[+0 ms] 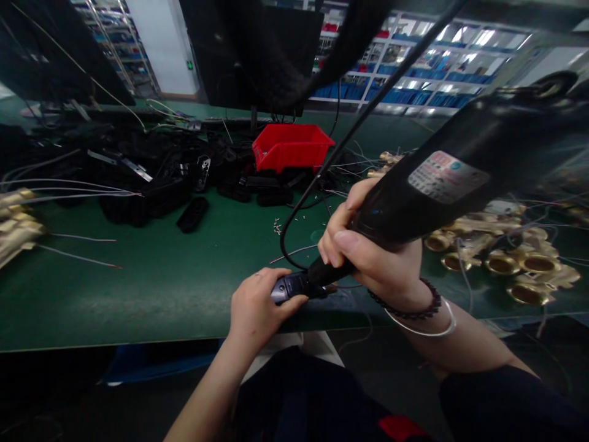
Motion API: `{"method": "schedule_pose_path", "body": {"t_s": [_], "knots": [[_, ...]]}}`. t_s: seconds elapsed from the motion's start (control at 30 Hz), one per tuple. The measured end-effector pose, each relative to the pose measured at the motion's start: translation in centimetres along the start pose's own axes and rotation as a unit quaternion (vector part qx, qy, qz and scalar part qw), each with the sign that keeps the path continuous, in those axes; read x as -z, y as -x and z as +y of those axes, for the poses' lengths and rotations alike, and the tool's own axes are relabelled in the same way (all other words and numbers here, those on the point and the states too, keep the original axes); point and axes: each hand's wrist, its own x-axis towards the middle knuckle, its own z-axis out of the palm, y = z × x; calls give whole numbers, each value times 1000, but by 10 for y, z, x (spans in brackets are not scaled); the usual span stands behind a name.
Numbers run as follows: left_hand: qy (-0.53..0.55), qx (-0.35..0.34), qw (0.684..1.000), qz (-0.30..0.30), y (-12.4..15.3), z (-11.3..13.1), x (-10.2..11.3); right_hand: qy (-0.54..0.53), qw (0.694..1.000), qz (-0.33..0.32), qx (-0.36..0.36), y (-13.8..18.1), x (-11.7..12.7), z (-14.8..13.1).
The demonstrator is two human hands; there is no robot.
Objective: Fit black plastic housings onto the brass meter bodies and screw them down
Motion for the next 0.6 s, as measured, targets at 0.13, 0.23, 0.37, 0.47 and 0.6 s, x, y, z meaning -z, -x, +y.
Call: {"method": "schedule_pose_path", "body": {"t_s": [0.13,0.23,0.37,0.47,0.6], "knots": [[-11,-3,1000,5,0,0,0,20,1000,-8,0,-1,-3,2],[-12,-5,1000,3,-1,0,0,16,1000,-23,1,-2,-3,6],[-4,-5,1000,-6,-2,0,1,4,999,-29,-18,-5,1,9],[1,1,1000,-12,-2,0,2,-43,998,-45,-11,-8,2,4],[-3,1,1000,-13,-2,0,1,-119,992,-28,42,-7,-9,-9]]}}
